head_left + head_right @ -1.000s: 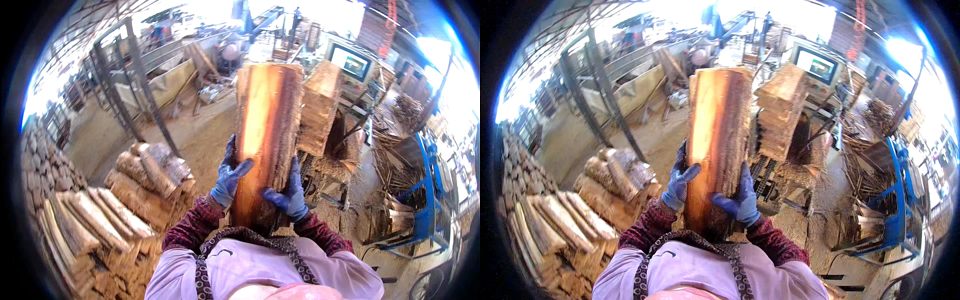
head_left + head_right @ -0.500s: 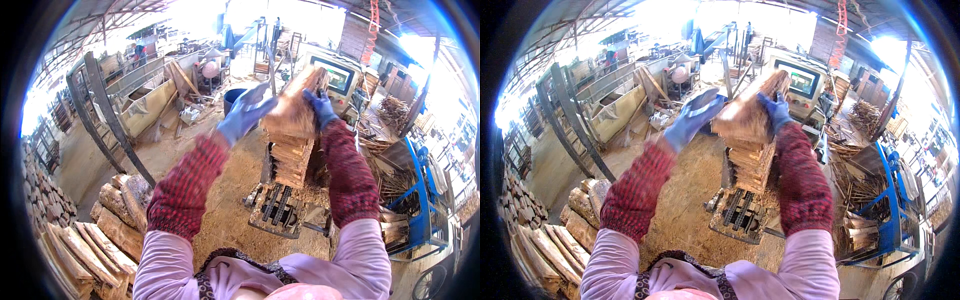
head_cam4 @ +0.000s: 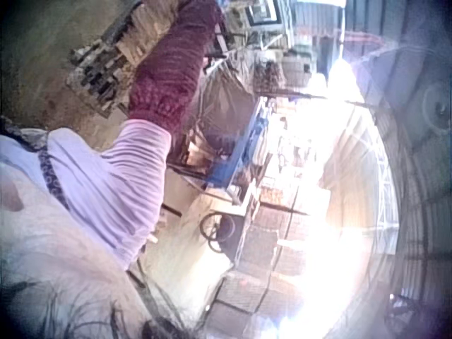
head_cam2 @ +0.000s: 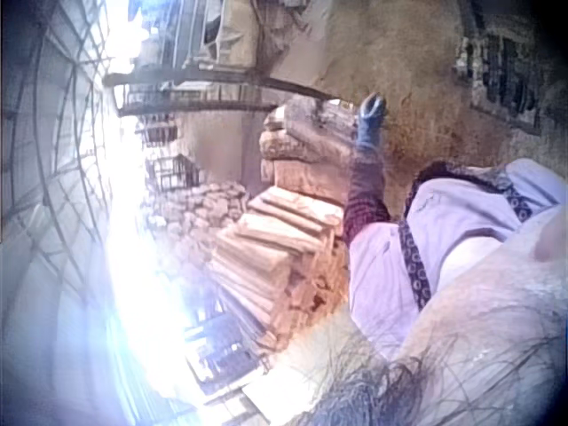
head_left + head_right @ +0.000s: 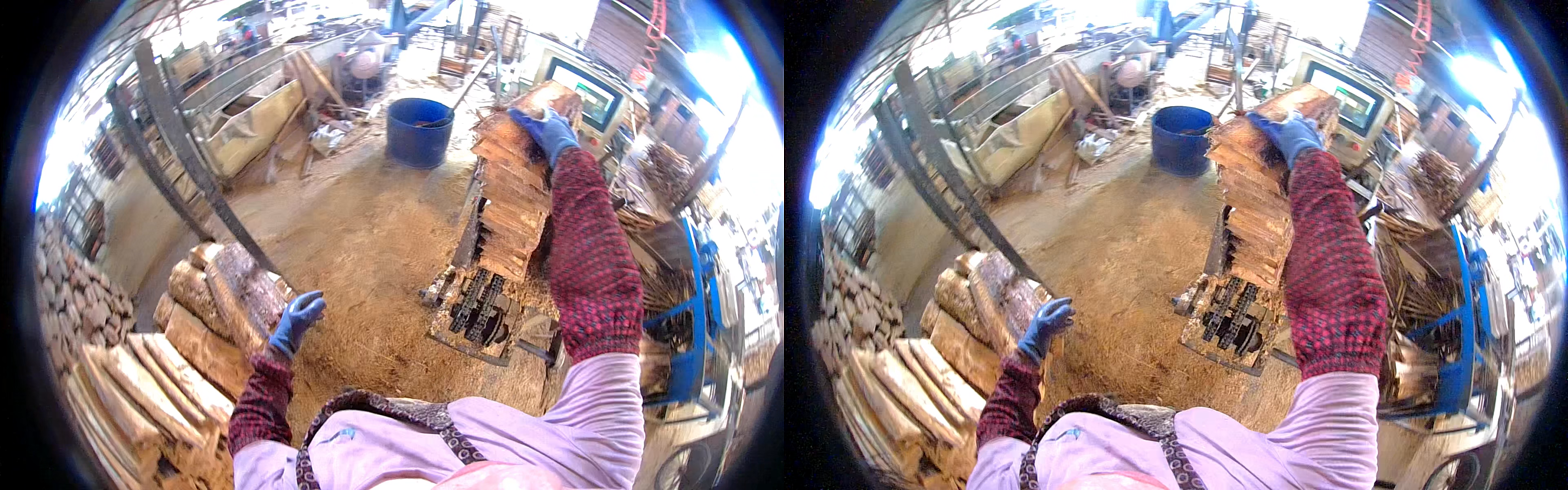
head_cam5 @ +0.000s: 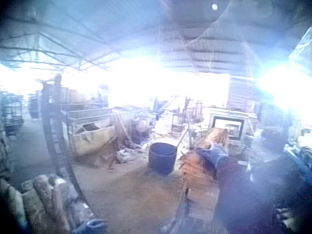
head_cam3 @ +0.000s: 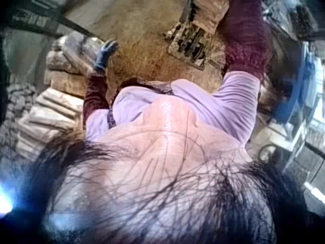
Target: The person picks up rectangular wooden planks from a pile and stacks them onto a metal rack. The person handles the wood by hand, wearing blue gloves, and arranges the planks in a neat stack on the rack.
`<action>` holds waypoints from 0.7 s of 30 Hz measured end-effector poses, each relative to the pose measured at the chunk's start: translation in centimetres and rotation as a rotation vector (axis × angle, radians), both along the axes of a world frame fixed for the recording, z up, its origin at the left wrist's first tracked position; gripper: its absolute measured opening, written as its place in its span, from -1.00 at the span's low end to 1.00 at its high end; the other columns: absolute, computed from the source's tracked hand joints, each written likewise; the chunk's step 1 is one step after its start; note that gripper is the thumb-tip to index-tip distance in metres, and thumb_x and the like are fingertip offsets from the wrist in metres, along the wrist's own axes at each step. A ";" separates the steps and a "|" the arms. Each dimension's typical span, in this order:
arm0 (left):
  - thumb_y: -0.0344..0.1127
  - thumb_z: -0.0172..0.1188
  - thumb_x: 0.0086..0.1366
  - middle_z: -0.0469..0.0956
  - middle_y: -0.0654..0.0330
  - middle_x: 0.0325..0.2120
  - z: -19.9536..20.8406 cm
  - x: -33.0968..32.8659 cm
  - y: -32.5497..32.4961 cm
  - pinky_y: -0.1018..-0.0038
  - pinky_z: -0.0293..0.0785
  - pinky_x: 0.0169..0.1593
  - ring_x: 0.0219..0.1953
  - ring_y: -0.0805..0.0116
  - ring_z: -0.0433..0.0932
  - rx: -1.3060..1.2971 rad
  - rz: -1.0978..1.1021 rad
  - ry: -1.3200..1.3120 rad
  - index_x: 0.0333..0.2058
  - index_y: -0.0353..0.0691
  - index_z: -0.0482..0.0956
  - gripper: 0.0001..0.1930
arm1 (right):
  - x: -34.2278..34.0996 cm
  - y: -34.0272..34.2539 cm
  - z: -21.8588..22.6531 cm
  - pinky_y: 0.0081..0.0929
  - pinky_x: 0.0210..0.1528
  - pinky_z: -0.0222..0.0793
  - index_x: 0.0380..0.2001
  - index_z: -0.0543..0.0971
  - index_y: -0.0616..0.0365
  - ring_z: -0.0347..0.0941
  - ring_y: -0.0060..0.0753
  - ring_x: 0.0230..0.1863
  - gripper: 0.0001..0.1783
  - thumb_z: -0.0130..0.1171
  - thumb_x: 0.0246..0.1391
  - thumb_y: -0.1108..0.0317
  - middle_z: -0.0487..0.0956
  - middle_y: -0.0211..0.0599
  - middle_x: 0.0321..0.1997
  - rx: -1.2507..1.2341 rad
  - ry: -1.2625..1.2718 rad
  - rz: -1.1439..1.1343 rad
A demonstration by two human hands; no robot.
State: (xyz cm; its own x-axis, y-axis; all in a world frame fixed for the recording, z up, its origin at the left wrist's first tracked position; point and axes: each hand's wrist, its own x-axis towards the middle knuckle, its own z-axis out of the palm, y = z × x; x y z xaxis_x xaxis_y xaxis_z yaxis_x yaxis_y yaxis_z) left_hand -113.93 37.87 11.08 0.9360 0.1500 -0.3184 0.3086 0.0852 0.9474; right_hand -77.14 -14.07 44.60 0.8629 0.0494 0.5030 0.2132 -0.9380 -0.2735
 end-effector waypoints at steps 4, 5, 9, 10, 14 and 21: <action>-0.24 0.32 0.41 0.66 0.20 -0.02 -2.8 -0.9 3.5 0.48 0.58 -0.01 -0.08 0.44 0.62 -0.025 -0.051 -0.125 0.21 -0.35 0.53 -0.52 | -10.0 8.4 0.7 -0.19 0.42 0.29 0.32 0.38 0.33 0.34 0.08 0.41 0.14 0.39 -0.04 -0.41 0.47 0.20 0.31 -0.242 -0.081 0.040; -0.27 0.32 0.41 0.66 0.20 -0.04 -3.7 -0.4 3.5 0.49 0.59 -0.01 -0.08 0.44 0.62 -0.048 -0.070 -0.140 0.20 -0.35 0.53 -0.53 | -11.0 7.9 0.6 -0.19 0.41 0.29 0.33 0.37 0.32 0.35 0.03 0.41 0.13 0.44 -0.06 -0.36 0.47 0.15 0.32 -0.205 -0.105 -0.012; -0.29 0.28 0.43 0.66 0.16 -0.03 -4.6 1.3 3.6 0.44 0.61 0.03 -0.05 0.39 0.64 -0.132 -0.145 -0.151 0.20 -0.32 0.53 -0.57 | -12.4 2.4 0.2 -0.23 0.39 0.32 0.36 0.35 0.28 0.36 -0.17 0.39 0.12 0.57 -0.12 -0.19 0.44 0.04 0.37 0.090 -0.133 -0.076; -0.28 0.26 0.44 0.66 0.14 -0.02 -4.6 1.5 3.7 0.42 0.61 0.04 -0.04 0.37 0.65 -0.140 -0.169 -0.156 0.20 -0.30 0.54 -0.58 | -13.1 -0.4 0.0 -0.25 0.34 0.36 0.34 0.37 0.25 0.41 -0.19 0.31 0.06 0.55 -0.08 -0.18 0.47 0.02 0.32 0.206 -0.114 -0.072; -0.21 0.27 0.44 0.67 0.15 -0.02 -6.9 4.4 4.0 0.40 0.61 0.03 -0.07 0.35 0.66 -0.046 -0.241 -0.155 0.20 -0.27 0.54 -0.56 | -17.5 -5.7 2.2 -0.27 0.09 0.56 0.22 0.50 0.07 0.66 -0.24 -0.10 -0.23 0.45 0.06 -0.15 0.68 -0.09 0.03 1.337 0.510 0.131; -0.15 0.23 0.46 0.63 0.06 0.07 9.5 8.4 -9.4 0.29 0.60 0.10 -0.01 0.22 0.66 -0.273 -0.628 -0.211 0.32 -0.25 0.40 -0.45 | -16.9 -3.1 -1.5 -0.53 -0.42 0.46 -0.05 0.66 0.17 0.55 -0.56 -0.40 -0.60 0.22 0.34 0.04 0.68 -0.34 -0.27 1.359 0.266 0.368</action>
State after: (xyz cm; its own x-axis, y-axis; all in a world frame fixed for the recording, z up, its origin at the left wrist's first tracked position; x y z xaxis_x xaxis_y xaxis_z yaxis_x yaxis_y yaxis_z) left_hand -105.48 28.48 20.57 0.8654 -0.4962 -0.0701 0.1895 0.1945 0.9624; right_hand -94.00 -17.14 43.11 0.9812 -0.0933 0.1691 0.1833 0.1752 -0.9673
